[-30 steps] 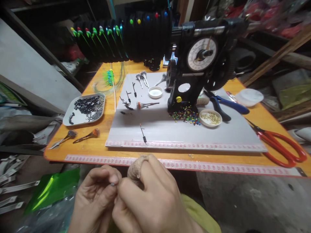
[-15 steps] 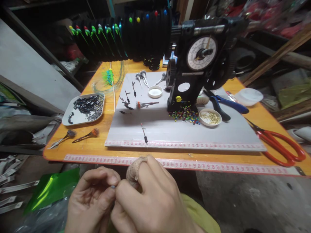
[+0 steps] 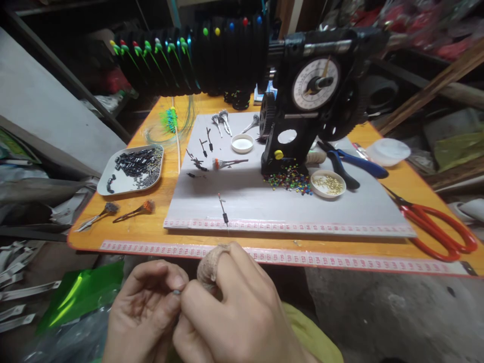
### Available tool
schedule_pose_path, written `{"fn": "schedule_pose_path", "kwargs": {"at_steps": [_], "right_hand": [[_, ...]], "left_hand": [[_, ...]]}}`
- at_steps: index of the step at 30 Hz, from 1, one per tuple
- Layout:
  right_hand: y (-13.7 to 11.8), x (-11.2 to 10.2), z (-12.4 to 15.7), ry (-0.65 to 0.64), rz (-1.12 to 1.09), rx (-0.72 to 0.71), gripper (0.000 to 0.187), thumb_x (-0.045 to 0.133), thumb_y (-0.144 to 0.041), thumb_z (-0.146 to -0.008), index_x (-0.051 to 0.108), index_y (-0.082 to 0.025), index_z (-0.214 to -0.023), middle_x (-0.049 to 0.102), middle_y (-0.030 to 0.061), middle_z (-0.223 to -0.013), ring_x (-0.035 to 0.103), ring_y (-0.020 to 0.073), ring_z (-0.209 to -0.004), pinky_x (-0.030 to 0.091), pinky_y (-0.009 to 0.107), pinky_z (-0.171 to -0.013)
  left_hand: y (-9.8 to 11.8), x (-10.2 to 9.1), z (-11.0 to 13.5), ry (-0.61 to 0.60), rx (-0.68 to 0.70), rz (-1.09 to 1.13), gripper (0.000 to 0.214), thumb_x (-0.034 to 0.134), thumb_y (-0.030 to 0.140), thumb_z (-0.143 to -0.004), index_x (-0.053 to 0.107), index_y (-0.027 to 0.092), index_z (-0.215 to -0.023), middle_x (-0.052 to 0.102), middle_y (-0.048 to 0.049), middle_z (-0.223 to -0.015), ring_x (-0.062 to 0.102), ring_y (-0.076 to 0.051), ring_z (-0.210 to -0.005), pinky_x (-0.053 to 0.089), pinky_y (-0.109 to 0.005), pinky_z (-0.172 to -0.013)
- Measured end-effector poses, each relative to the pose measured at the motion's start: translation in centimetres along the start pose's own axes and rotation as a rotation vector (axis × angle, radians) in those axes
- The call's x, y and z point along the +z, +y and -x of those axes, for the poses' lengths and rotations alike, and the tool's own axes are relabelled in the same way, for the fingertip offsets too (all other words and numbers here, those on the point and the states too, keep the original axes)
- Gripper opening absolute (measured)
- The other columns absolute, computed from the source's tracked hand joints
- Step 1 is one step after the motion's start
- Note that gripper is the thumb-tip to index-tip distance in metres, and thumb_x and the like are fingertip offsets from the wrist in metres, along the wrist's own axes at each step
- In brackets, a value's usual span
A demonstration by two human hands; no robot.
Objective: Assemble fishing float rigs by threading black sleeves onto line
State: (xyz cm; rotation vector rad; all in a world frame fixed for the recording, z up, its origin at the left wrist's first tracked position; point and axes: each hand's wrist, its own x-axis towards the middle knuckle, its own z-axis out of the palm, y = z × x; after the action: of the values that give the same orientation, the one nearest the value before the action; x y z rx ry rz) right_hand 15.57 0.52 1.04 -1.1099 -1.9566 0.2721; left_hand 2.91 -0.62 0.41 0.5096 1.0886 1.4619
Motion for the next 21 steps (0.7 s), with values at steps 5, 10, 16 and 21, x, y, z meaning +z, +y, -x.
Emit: {"fn": "schedule_pose_path", "kwargs": {"at_steps": [5,10,16,21], "right_hand": [[-0.01,-0.12,-0.13,-0.018,0.004,0.004,0.020,0.058,-0.003,-0.081,0.065,-0.016,-0.069,0.051,0.0030,-0.068,0.044,0.0155,-0.067,0.038,0.028,-0.058],[0.02,-0.05,-0.15,0.017,0.003,-0.022,0.020,0.058,-0.003,-0.080,0.066,-0.016,-0.067,0.050,0.0030,-0.066,0.044,0.0152,-0.064,0.037,0.027,-0.056],[-0.19,-0.04,-0.51,0.011,0.019,-0.021,0.021,0.057,-0.003,-0.079,0.066,-0.016,-0.065,0.051,0.0028,-0.064,0.045,0.0149,-0.063,0.038,0.026,-0.055],[0.17,0.16,-0.50,0.037,0.047,-0.040,0.022,0.055,-0.005,-0.080,0.064,-0.018,-0.065,0.050,0.0020,-0.064,0.043,0.0154,-0.062,0.037,0.027,-0.054]], "left_hand": [[0.01,0.05,-0.04,0.005,0.009,0.002,0.027,0.094,0.022,-0.062,0.077,0.027,-0.083,0.071,0.0042,-0.066,0.065,-0.007,-0.057,0.055,-0.013,-0.056],[0.13,0.22,0.01,0.003,-0.001,0.013,0.027,0.095,0.023,-0.061,0.077,0.027,-0.082,0.071,0.0045,-0.066,0.064,-0.006,-0.054,0.054,-0.012,-0.055],[0.17,0.01,0.00,-0.013,-0.002,-0.011,0.026,0.094,0.024,-0.063,0.077,0.029,-0.082,0.072,0.0051,-0.067,0.064,-0.006,-0.055,0.055,-0.012,-0.056],[0.11,-0.03,0.07,-0.011,0.067,-0.057,0.025,0.093,0.024,-0.064,0.078,0.030,-0.083,0.073,0.0052,-0.068,0.067,-0.007,-0.058,0.057,-0.012,-0.060]]}}
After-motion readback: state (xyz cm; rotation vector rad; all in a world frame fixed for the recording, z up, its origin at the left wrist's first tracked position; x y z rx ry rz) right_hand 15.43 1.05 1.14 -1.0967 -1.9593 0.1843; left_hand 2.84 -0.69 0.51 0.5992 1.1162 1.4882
